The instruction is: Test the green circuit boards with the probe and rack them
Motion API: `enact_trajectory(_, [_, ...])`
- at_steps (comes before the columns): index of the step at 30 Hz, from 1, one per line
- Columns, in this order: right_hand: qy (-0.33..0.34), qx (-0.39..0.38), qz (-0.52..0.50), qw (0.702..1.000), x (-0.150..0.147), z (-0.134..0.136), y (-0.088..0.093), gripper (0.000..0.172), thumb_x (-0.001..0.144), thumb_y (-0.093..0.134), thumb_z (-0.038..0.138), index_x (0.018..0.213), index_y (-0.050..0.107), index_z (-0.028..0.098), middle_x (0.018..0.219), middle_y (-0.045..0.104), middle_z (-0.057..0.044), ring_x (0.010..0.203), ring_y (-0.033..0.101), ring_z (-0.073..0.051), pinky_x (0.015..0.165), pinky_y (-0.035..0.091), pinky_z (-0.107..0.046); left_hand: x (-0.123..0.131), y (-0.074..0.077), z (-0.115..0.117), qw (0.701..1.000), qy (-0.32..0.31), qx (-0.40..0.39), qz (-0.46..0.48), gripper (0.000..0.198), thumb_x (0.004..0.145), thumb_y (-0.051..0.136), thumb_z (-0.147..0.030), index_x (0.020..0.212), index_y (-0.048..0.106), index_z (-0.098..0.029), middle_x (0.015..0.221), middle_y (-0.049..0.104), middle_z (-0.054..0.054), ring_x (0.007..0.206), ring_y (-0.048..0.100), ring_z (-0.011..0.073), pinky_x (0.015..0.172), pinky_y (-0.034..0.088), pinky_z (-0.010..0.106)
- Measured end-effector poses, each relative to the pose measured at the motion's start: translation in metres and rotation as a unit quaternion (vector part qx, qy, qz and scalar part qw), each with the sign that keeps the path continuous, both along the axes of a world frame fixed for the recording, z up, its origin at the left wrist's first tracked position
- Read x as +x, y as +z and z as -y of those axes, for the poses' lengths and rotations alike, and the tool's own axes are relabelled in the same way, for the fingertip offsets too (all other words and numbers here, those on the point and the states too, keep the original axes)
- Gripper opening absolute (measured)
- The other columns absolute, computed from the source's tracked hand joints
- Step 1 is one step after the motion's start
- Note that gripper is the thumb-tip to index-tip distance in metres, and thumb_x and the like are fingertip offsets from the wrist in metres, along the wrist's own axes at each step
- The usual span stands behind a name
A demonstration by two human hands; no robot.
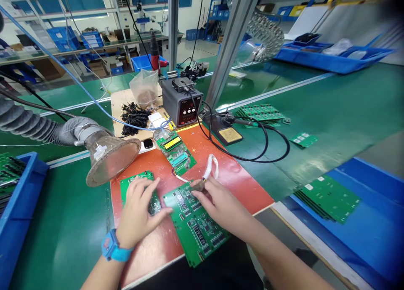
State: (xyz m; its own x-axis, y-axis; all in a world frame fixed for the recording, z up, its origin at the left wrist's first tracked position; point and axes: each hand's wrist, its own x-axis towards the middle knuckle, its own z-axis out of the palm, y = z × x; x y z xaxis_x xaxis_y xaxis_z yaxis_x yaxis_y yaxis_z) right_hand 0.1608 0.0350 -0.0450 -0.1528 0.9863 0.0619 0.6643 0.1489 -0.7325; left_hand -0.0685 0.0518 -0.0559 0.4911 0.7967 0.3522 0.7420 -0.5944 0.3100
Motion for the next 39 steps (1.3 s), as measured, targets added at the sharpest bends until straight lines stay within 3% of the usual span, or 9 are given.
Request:
enact_trajectory(5, [-0.002,0.003,-0.022,1.000,0.002,0.000,-0.001,0.015,0.086,0.046,0.023,0.092,0.058,0.017,0.093,0.061,-0.007,0.091,0.059,-0.020,0.082,0.047,-0.034,0.011,-0.001,0.008,0.996,-0.070,-0.053,-0.015,0.067,0.072,0.063,-0.050,0.128,0.042,-0.019,0.103,0.053,0.010,0.101,0.045,0.0283,0.091,0.036,0.048])
enact_trajectory(10, [-0.013,-0.013,-0.061,0.998,0.016,0.022,0.004,0.018,0.087,0.045,0.029,0.097,0.057,0.020,0.097,0.062,-0.007,0.094,0.058,-0.019,0.084,0.047,-0.034,0.014,-0.002,0.008,0.995,-0.075,-0.065,-0.011,0.062,0.073,0.063,-0.047,0.124,0.046,-0.017,0.100,0.053,0.011,0.097,0.045,0.0269,0.088,0.038,0.045])
enact_trajectory(17, [0.027,-0.062,-0.002,0.998,0.028,0.057,0.006,0.018,0.089,0.042,0.029,0.097,0.056,0.023,0.091,0.061,-0.004,0.083,0.061,-0.016,0.073,0.050,-0.029,0.014,0.000,0.007,0.995,-0.082,-0.053,-0.016,0.063,0.074,0.060,-0.051,0.124,0.046,-0.015,0.100,0.051,0.011,0.096,0.045,0.0261,0.086,0.038,0.044])
enact_trajectory(24, [0.034,-0.032,0.021,0.999,0.026,0.060,0.004,0.018,0.090,0.040,0.026,0.099,0.055,0.020,0.094,0.061,-0.006,0.090,0.059,-0.018,0.079,0.050,-0.033,0.014,-0.003,0.007,0.994,-0.086,-0.061,-0.019,0.063,0.076,0.058,-0.052,0.125,0.044,-0.016,0.102,0.049,0.012,0.093,0.046,0.0251,0.080,0.040,0.042])
enact_trajectory(39, [0.032,0.049,0.055,0.997,0.023,0.061,0.000,0.016,0.087,0.045,0.021,0.097,0.056,0.017,0.092,0.061,-0.009,0.087,0.062,-0.019,0.074,0.053,-0.033,0.014,-0.004,0.008,0.994,-0.083,-0.063,-0.018,0.064,0.077,0.058,-0.052,0.127,0.042,-0.016,0.102,0.049,0.012,0.092,0.047,0.0249,0.079,0.041,0.042])
